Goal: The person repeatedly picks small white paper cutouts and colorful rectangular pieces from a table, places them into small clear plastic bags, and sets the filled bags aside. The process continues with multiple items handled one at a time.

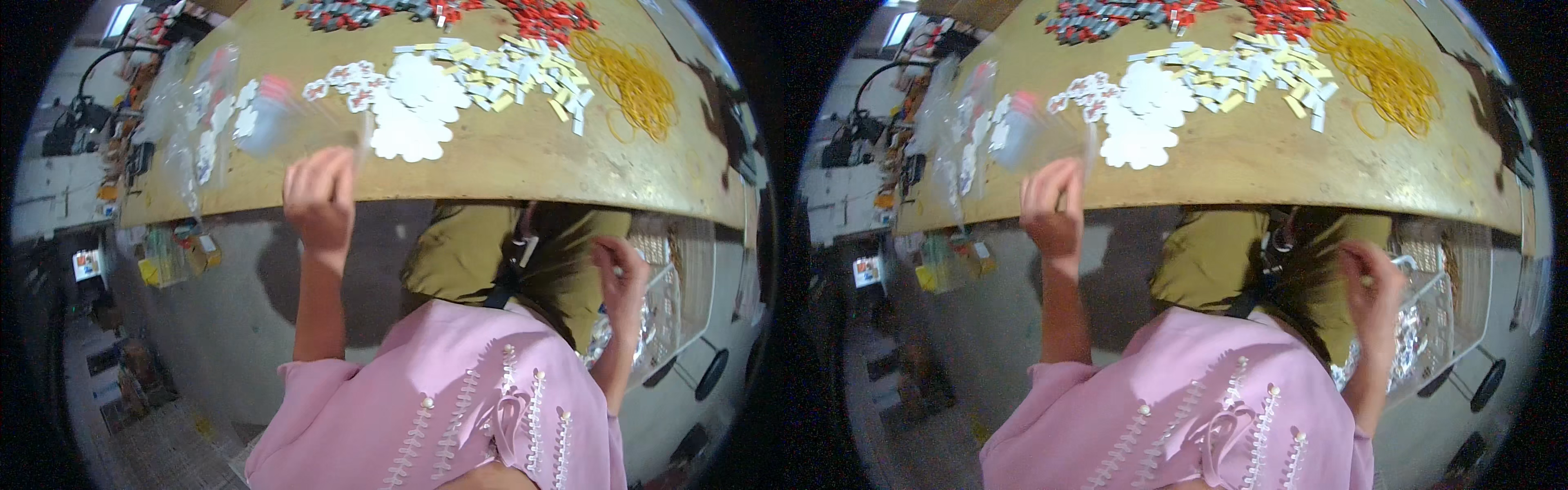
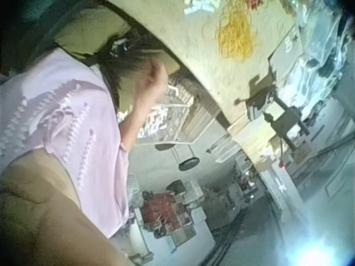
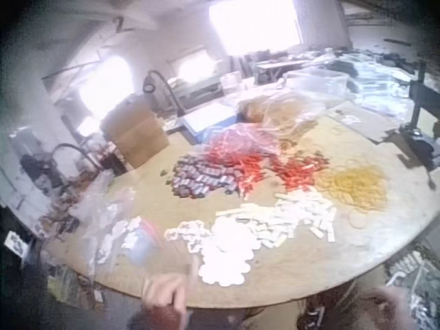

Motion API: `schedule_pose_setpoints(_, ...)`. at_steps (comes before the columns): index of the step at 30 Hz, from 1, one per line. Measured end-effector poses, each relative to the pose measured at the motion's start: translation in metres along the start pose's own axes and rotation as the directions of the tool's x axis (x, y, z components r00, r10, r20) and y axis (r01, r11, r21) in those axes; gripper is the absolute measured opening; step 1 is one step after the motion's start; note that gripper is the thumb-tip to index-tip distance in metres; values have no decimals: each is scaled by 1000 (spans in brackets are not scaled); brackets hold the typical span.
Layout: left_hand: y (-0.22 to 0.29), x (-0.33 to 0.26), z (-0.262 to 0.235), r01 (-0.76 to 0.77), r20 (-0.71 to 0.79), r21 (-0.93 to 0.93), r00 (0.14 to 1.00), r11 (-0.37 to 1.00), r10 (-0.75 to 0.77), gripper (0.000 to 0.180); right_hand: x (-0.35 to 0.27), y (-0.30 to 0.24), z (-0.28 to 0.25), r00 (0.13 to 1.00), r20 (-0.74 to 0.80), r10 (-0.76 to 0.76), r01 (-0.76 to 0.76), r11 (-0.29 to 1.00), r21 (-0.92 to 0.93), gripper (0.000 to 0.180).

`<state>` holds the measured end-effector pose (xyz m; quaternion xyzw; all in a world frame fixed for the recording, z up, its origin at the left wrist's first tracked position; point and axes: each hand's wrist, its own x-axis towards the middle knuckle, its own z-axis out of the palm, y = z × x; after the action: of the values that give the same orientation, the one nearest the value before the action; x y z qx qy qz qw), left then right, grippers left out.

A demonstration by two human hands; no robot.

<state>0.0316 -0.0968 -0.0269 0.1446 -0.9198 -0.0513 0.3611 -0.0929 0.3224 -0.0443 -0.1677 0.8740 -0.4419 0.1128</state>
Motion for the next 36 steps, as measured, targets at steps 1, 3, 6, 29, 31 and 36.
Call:
schedule_pose_setpoints(1,19,-9,-7,-95,8,-57,995,994,95,17,4,-31,14,995,91,-31,21,994,104,11)
schedule_pose_setpoints(3,62,-19,-12,-197,50,-271,975,942,218,26,5,-70,35,966,250,72,-171,900,400,12)
schedule_pose_setpoints(6,110,-16,-16,-275,87,-442,934,854,346,28,13,-85,55,942,335,7,-189,836,515,18)
schedule_pose_setpoints(29,148,-30,13,351,536,-700,834,621,132,32,2,-42,48,859,488,157,-481,574,662,20)
schedule_pose_setpoints(31,158,-24,13,436,605,-720,775,540,181,25,1,-43,54,875,449,178,-465,566,681,21)
schedule_pose_setpoints(36,162,-31,21,392,594,-689,787,609,165,12,0,-54,57,890,394,229,-445,622,644,25)
